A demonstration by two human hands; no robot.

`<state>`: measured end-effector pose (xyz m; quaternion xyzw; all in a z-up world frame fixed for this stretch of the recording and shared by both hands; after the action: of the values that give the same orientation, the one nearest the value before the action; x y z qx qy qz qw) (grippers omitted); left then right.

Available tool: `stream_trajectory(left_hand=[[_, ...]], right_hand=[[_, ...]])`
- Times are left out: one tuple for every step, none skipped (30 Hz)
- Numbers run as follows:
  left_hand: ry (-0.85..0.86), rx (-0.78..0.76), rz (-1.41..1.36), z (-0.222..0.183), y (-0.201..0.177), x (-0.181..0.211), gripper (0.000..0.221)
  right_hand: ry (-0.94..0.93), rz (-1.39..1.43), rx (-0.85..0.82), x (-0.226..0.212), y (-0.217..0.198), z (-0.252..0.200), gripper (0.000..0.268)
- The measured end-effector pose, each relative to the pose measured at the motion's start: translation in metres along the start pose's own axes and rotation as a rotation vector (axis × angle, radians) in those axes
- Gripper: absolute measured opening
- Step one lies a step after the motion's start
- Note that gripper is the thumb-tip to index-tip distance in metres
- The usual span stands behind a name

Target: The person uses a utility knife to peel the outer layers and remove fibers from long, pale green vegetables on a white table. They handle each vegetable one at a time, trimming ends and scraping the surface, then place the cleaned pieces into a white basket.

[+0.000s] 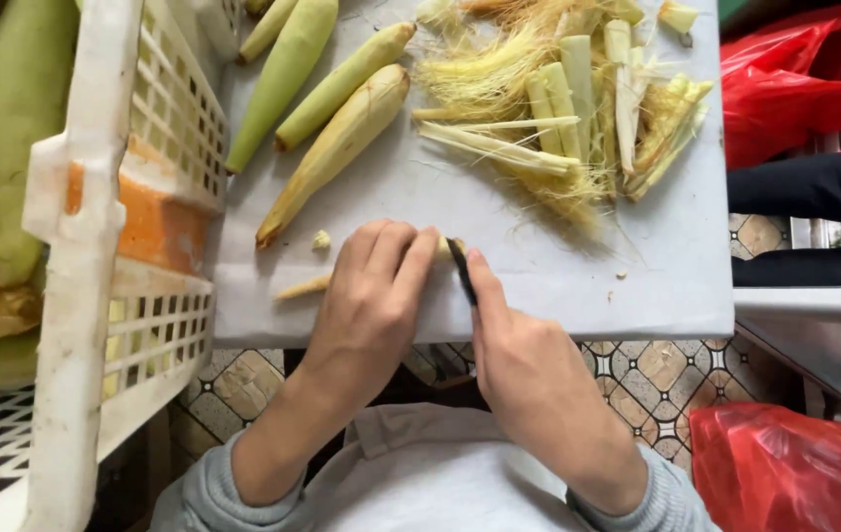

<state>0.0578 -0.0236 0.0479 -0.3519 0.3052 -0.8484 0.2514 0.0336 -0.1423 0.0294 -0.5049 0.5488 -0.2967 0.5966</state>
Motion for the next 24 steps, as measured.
stream_trajectory(left_hand=[[0.007,0.002,0.001,0.0,-0.003,-0.001,0.022],[-0.017,0.012,0.0,-0.001,-0.006,-0.004,0.022],[-0.04,0.019,-0.001,-0.001,-0.009,-0.008,0.022],[-0.033,0.019,-0.001,0.0,-0.011,-0.007,0.022],[-0.045,0.025,-0.075,0.0,-0.014,-0.008,0.022],[-0.058,0.029,-0.149,0.0,-0.017,-0.009,0.022],[-0.055,0.031,-0.145,0.003,-0.023,-0.005,0.022],[-0.035,0.039,-0.2,0.007,-0.031,0.0,0.022],[-0.017,0.046,-0.258,0.009,-0.037,0.006,0.022],[-0.015,0.047,-0.254,0.009,-0.04,0.008,0.022],[-0.027,0.048,-0.311,0.008,-0.041,0.009,0.024],[-0.039,0.047,-0.368,0.007,-0.043,0.009,0.026],[-0.036,0.053,-0.364,0.008,-0.048,0.012,0.026],[-0.086,0.043,-0.461,0.008,-0.051,0.012,0.029],[-0.134,0.035,-0.555,0.009,-0.054,0.011,0.032],[-0.131,0.043,-0.549,0.012,-0.057,0.014,0.032],[-0.27,0.074,-0.742,0.013,-0.057,0.008,0.037],[-0.409,0.102,-0.936,0.013,-0.056,0.002,0.046],[-0.403,0.112,-0.927,0.021,-0.062,0.003,0.046],[-0.543,0.135,-1.114,0.024,-0.06,-0.003,0.044],[-0.683,0.158,-1.301,0.027,-0.058,-0.007,0.042],[-0.673,0.168,-1.294,0.028,-0.058,-0.01,0.042],[-0.725,0.177,-1.527,0.029,-0.051,-0.013,0.034],[-0.772,0.183,-1.761,0.031,-0.045,-0.014,0.026]], right_hand=[[0.001,-0.001,0.007,0.002,-0.003,-0.001,0.06],[0.052,0.022,-0.008,0.008,-0.004,-0.002,0.061],[0.105,0.046,-0.024,0.014,-0.005,-0.003,0.062],[0.107,0.047,-0.017,0.016,-0.009,-0.003,0.062],[0.166,0.117,-0.017,0.021,-0.012,-0.004,0.062],[0.224,0.187,-0.017,0.027,-0.015,-0.005,0.062],[0.221,0.189,-0.014,0.028,-0.02,-0.005,0.062],[0.253,0.249,0.032,0.032,-0.027,-0.006,0.061],[0.286,0.308,0.077,0.036,-0.034,-0.008,0.061],[0.284,0.309,0.079,0.04,-0.035,-0.01,0.061],[0.238,0.367,0.146,0.043,-0.041,-0.011,0.048],[0.192,0.424,0.214,0.045,-0.047,-0.013,0.036],[0.185,0.422,0.216,0.053,-0.043,-0.015,0.036],[0.245,0.696,0.238,0.067,-0.037,-0.018,0.022],[0.298,0.971,0.255,0.079,-0.029,-0.019,0.013],[0.287,0.97,0.255,0.066,-0.042,-0.017,0.013],[0.286,1.259,0.177,0.05,-0.046,-0.013,0.016],[0.285,1.544,0.087,0.032,-0.052,-0.011,0.029],[0.269,1.544,0.083,0.04,-0.042,0.001,0.029],[0.227,1.608,-0.142,0.035,-0.023,0.012,0.031],[0.181,1.656,-0.368,0.029,-0.007,0.02,0.043],[0.165,1.652,-0.372,0.026,-0.008,0.029,0.043],[0.287,1.662,-0.254,0.036,-0.008,0.041,0.043],[0.409,1.667,-0.137,0.044,-0.01,0.051,0.049]])
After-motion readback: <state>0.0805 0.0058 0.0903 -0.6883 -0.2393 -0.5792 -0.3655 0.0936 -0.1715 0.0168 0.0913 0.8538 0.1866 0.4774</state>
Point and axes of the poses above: each hand's wrist, its own z-axis towards the middle knuckle, its own y-axis out of the palm, x = y × z, the point moved 8 cm from there along z, towards the middle knuckle, and after that the axes turned 2 degrees about x, right-handed, at the moved point
